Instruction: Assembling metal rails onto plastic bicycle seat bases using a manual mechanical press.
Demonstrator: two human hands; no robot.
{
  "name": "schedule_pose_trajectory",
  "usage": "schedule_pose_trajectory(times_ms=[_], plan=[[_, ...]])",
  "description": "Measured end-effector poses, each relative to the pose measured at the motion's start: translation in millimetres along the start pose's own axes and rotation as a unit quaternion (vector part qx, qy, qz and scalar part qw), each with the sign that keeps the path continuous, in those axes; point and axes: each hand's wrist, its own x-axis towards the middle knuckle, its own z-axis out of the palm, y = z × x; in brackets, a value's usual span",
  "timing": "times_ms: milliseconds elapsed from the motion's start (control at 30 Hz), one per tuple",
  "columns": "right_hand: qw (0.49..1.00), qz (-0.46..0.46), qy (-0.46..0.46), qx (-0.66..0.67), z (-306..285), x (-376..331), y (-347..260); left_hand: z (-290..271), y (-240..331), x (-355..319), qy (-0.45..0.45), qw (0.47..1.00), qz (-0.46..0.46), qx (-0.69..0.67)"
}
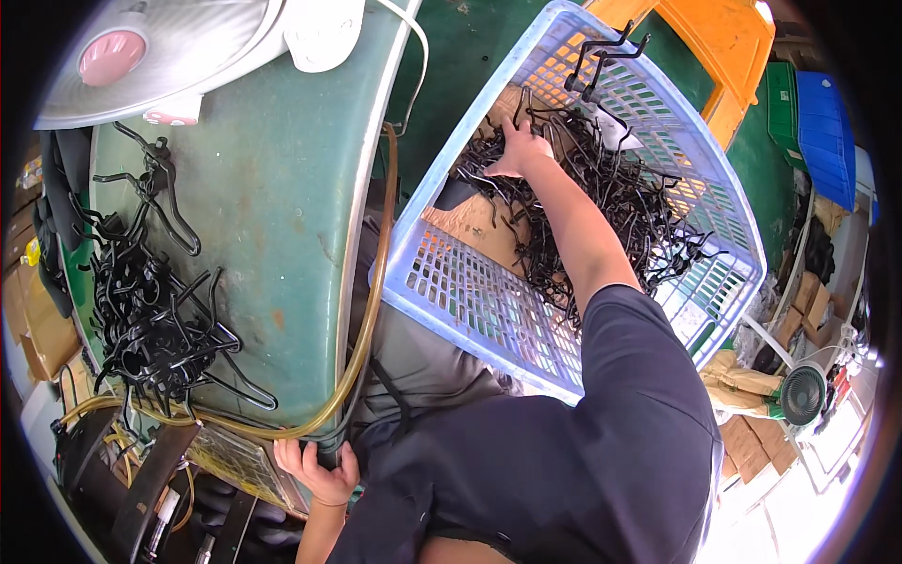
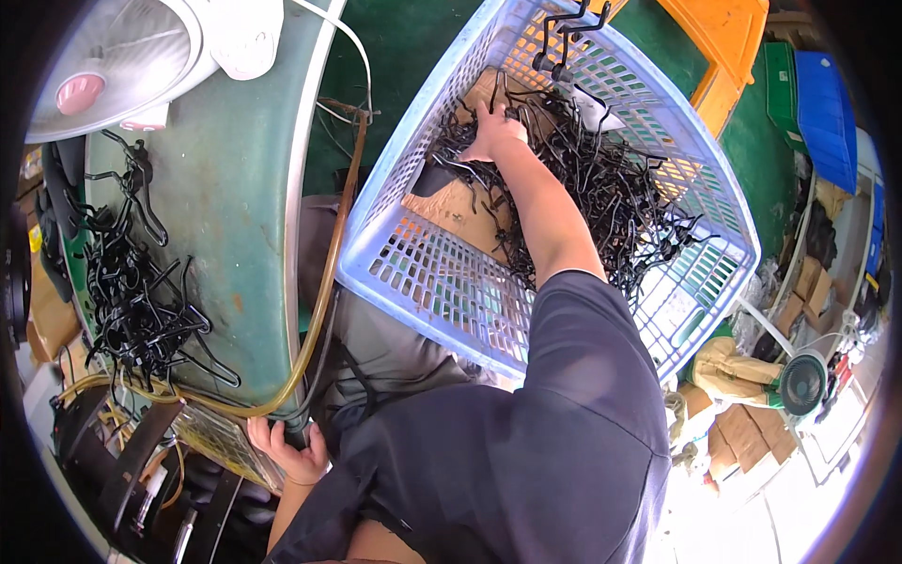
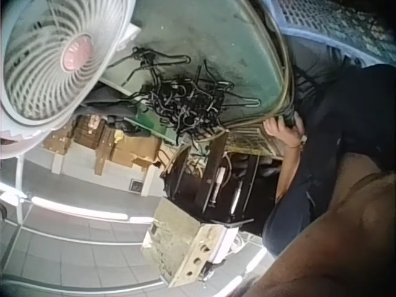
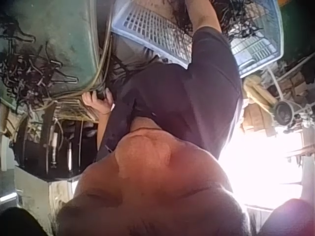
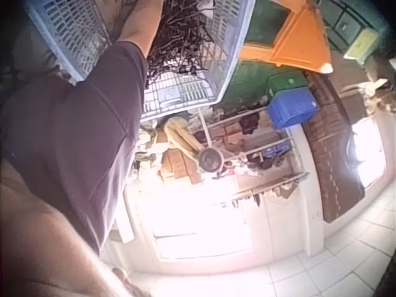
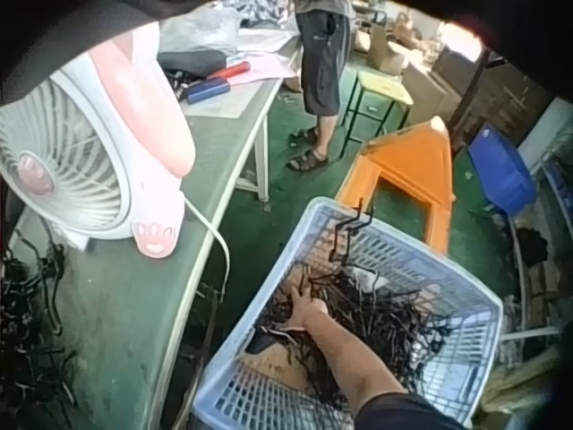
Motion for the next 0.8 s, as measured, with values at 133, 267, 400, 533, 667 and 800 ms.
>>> schedule_pose_trajectory(times_ms=[133, 267, 400, 533, 667, 800], plan=[[0.996, 0.030, -0.079, -0.025, -2.7, 37.7, 1.2, 1.7, -0.8, -1.7, 0.004, 1.000, -0.001, 0.005], [0.992, 0.038, -0.120, 0.006, -4.4, 73.7, 6.6, -2.4, -1.4, -3.1, -0.002, 1.000, -0.010, 0.001], [0.987, -0.009, -0.157, 0.030, 8.0, 108.0, 29.6, 0.2, -1.2, -1.5, 0.004, 1.000, -0.003, -0.008], [0.986, -0.008, -0.165, 0.012, 12.7, 122.2, 37.9, 3.0, -0.8, -0.1, 0.005, 1.000, -0.006, -0.013], [0.990, -0.015, -0.137, 0.001, 12.1, 102.5, 21.2, 0.3, 0.3, -2.9, 0.002, 1.000, -0.007, -0.013], [0.997, 0.013, -0.057, -0.048, 13.4, 58.2, 10.4, 0.5, 0.0, 0.5, 0.010, 1.000, -0.005, -0.012]])
